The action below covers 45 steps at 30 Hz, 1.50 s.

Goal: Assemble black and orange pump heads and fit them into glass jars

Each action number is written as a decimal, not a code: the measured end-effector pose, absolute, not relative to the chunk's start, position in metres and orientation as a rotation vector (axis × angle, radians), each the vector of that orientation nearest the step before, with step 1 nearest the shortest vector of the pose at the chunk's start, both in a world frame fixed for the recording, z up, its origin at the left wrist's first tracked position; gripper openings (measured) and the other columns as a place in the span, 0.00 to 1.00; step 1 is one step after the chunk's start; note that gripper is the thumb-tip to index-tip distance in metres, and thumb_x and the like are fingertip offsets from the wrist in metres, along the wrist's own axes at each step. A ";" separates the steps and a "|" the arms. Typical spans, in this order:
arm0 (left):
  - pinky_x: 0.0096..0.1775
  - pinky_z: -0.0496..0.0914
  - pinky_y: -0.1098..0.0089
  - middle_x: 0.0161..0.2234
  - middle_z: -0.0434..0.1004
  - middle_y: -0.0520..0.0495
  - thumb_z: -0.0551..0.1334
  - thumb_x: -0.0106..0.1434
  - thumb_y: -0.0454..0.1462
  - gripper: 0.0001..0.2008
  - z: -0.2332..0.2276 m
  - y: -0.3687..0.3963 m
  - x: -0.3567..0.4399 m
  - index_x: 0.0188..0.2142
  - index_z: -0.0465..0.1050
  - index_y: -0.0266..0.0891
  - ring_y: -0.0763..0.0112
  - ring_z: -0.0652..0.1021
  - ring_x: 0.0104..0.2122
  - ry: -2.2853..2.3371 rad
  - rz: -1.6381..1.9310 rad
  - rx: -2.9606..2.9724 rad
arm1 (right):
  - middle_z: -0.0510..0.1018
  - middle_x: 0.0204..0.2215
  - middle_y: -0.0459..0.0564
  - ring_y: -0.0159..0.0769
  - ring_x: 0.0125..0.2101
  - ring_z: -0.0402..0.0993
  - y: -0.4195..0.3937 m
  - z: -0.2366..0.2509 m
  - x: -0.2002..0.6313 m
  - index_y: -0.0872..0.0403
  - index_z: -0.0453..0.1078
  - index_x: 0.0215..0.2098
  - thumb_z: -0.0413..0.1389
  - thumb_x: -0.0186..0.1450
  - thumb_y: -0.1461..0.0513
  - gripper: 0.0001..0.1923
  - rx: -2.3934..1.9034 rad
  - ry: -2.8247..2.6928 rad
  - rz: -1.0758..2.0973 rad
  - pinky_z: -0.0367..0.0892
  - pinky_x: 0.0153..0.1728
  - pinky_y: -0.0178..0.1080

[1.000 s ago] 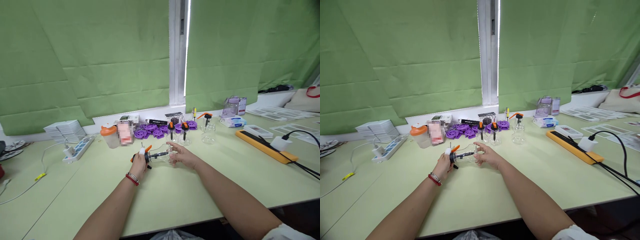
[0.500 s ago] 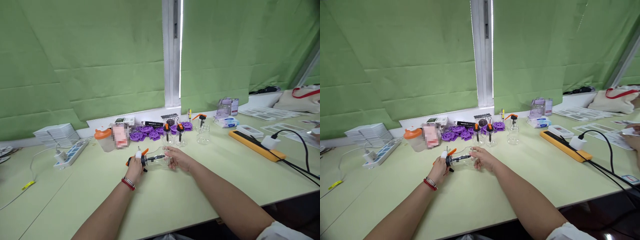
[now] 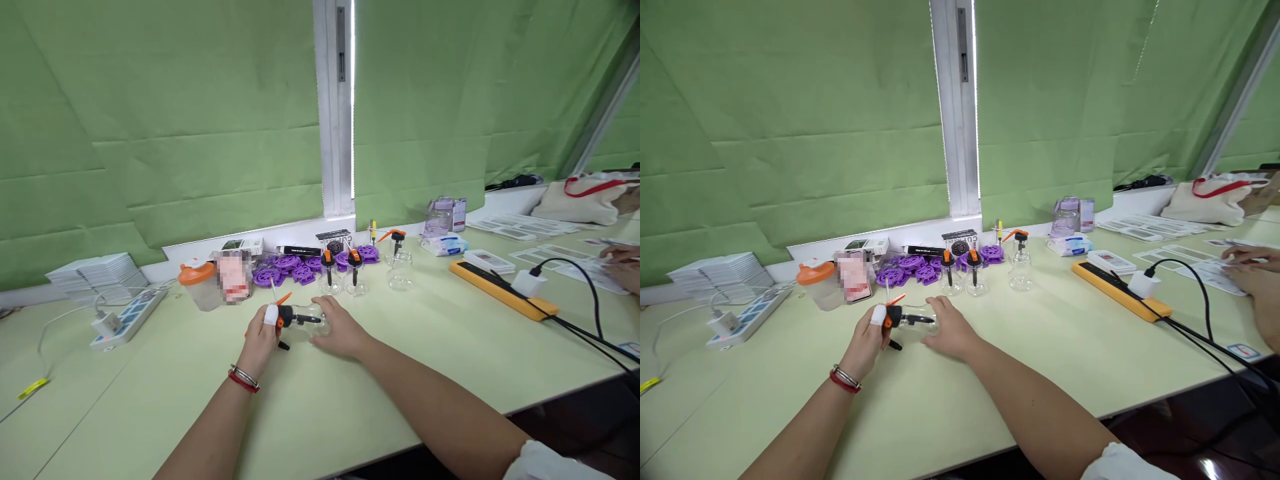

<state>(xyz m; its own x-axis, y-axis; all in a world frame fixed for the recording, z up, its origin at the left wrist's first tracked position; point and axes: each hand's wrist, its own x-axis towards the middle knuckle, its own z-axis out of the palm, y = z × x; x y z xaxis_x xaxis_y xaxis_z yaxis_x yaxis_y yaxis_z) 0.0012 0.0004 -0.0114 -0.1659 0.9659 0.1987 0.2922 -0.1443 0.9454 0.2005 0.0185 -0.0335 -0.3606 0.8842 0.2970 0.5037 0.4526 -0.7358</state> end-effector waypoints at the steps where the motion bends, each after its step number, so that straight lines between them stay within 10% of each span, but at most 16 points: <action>1: 0.22 0.60 0.72 0.21 0.65 0.53 0.49 0.63 0.53 0.21 -0.010 0.001 -0.002 0.35 0.68 0.39 0.73 0.65 0.19 1.472 1.355 1.518 | 0.60 0.58 0.55 0.46 0.55 0.62 0.021 -0.036 0.198 0.49 0.54 0.62 0.64 0.51 0.55 0.43 -1.198 -1.991 0.676 0.59 0.54 0.46; 12: 0.42 0.67 0.64 0.48 0.70 0.37 0.57 0.56 0.40 0.21 -0.019 0.029 -0.059 0.50 0.69 0.38 0.58 0.74 0.43 2.112 0.787 1.802 | 0.63 0.57 0.65 0.52 0.57 0.59 0.084 -0.051 0.162 0.62 0.57 0.60 0.55 0.58 0.45 0.41 -1.412 -1.996 0.440 0.56 0.56 0.45; 25: 0.33 0.66 0.65 0.43 0.75 0.36 0.60 0.54 0.46 0.24 -0.016 0.022 -0.052 0.49 0.72 0.40 0.53 0.76 0.39 2.105 0.547 1.843 | 0.50 0.64 0.66 0.52 0.62 0.52 0.107 -0.050 0.149 0.64 0.40 0.66 0.52 0.62 0.49 0.44 -1.543 -1.907 0.498 0.57 0.54 0.49; 32: 0.28 0.65 0.68 0.37 0.76 0.36 0.61 0.51 0.54 0.35 -0.019 0.025 -0.057 0.54 0.66 0.37 0.56 0.77 0.32 2.081 0.568 1.665 | 0.64 0.55 0.61 0.48 0.57 0.58 0.091 -0.040 0.245 0.56 0.57 0.58 0.47 0.65 0.54 0.25 -1.242 -1.925 -0.032 0.55 0.57 0.49; 37: 0.19 0.59 0.72 0.27 0.74 0.45 0.67 0.45 0.53 0.45 -0.012 0.015 -0.047 0.60 0.58 0.39 0.69 0.69 0.18 1.851 0.685 1.428 | 0.55 0.58 0.69 0.56 0.61 0.48 0.106 -0.041 0.345 0.62 0.46 0.60 0.51 0.59 0.49 0.39 -1.526 -1.379 -0.312 0.48 0.57 0.58; 45: 0.20 0.64 0.74 0.42 0.72 0.42 0.70 0.36 0.34 0.42 0.007 0.000 -0.054 0.55 0.69 0.47 0.73 0.69 0.23 1.597 0.621 1.540 | 0.66 0.53 0.69 0.62 0.54 0.62 0.133 -0.069 0.389 0.56 0.49 0.61 0.61 0.40 0.39 0.58 -2.096 -1.094 0.194 0.57 0.51 0.59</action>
<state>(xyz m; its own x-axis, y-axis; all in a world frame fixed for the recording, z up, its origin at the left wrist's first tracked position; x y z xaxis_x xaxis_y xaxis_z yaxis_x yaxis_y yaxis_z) -0.0543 0.0001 0.0073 0.0768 0.9737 -0.2143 0.5731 0.1328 0.8087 0.3893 0.1328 -0.0686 0.6233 0.7568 0.1968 0.6434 -0.3533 -0.6792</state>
